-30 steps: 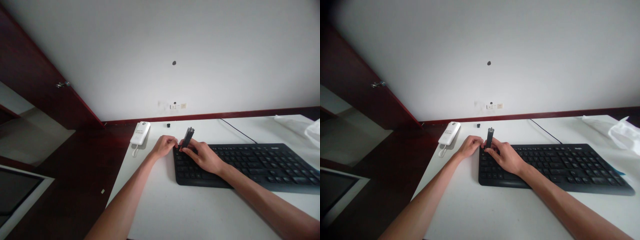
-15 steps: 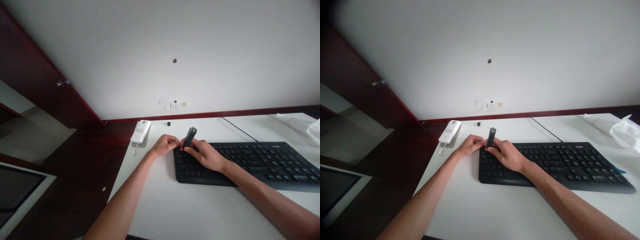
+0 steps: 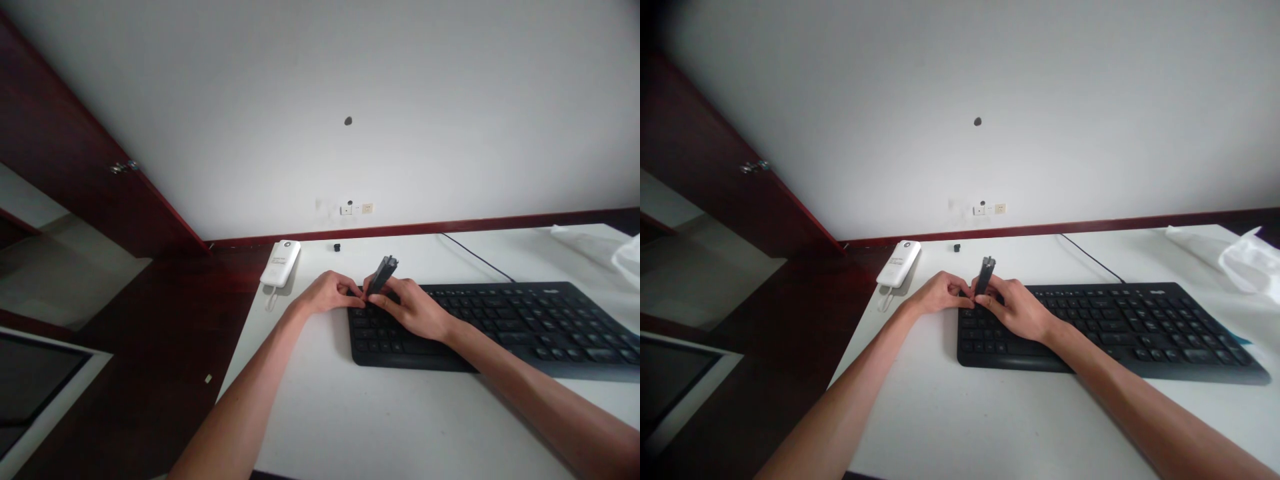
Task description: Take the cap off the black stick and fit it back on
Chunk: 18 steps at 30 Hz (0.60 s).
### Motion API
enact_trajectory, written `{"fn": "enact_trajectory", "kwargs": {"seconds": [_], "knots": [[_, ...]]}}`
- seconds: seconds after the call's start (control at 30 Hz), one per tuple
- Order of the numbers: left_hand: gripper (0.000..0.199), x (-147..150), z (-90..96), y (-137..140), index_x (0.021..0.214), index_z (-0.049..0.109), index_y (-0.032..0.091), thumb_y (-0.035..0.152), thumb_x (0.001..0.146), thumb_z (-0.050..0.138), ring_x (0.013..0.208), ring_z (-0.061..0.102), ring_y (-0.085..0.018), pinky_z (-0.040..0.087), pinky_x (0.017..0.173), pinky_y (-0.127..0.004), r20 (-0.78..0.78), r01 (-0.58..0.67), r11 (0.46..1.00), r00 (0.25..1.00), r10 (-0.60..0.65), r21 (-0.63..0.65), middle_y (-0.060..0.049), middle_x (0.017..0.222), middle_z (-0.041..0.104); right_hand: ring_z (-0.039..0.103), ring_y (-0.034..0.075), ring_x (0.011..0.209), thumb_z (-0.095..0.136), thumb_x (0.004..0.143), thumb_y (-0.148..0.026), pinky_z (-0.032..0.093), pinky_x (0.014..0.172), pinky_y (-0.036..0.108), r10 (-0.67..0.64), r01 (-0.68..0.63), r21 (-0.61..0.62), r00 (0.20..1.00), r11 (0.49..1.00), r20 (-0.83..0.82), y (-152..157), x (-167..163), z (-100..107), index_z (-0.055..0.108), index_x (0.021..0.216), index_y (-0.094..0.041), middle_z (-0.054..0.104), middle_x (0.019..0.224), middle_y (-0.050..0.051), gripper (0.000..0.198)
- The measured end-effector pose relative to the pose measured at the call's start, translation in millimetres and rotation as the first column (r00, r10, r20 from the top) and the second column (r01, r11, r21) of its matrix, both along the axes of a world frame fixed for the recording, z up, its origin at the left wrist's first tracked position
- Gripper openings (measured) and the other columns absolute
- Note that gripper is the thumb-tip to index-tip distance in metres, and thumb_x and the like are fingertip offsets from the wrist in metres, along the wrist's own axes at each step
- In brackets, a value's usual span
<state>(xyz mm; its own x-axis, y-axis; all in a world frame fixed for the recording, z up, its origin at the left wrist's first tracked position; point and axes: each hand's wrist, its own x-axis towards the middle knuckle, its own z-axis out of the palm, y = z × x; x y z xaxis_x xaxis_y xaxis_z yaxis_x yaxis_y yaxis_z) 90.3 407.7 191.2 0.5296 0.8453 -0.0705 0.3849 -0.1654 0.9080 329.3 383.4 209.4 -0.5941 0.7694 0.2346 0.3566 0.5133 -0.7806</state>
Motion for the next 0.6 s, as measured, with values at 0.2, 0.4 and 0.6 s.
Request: {"fn": "enact_trajectory", "kwargs": {"seconds": [0.2,0.4,0.6], "knots": [[0.039,1.1,-4.5,1.1,0.090,0.083,0.015,0.049,0.070,0.086,0.056,0.033,-0.008,0.021,0.054,-0.026,0.024,-0.010,1.000,1.000,0.010,0.009,0.004,0.060,0.054,0.069,0.025,0.094,0.054,0.102,-0.042,0.052,0.087,0.038,-0.007,0.006,-0.026,0.999,1.000,-0.048,2.4,-0.5,-1.3,0.066,0.110,-0.023,0.075,0.103,0.004,0.024],[0.036,1.6,-4.6,0.1,0.088,0.082,0.014,0.046,0.071,0.086,0.056,0.034,-0.007,0.023,0.054,-0.025,0.054,-0.015,1.000,0.998,0.015,0.003,0.003,0.061,0.057,0.068,0.025,0.096,0.054,0.102,-0.044,0.051,0.088,0.039,0.012,-0.016,-0.056,0.996,0.998,-0.085,3.7,0.4,-1.4,0.066,0.109,-0.023,0.074,0.104,0.005,0.025],[0.037,2.2,-4.8,0.3,0.088,0.082,0.014,0.047,0.071,0.086,0.057,0.038,-0.008,0.025,0.055,-0.025,0.050,-0.017,1.000,0.999,0.017,0.002,0.002,0.063,0.060,0.067,0.025,0.098,0.055,0.102,-0.044,0.050,0.090,0.038,0.018,-0.025,-0.079,0.995,0.997,-0.096,2.6,-0.1,0.9,0.067,0.108,-0.022,0.073,0.105,0.005,0.026]]}}
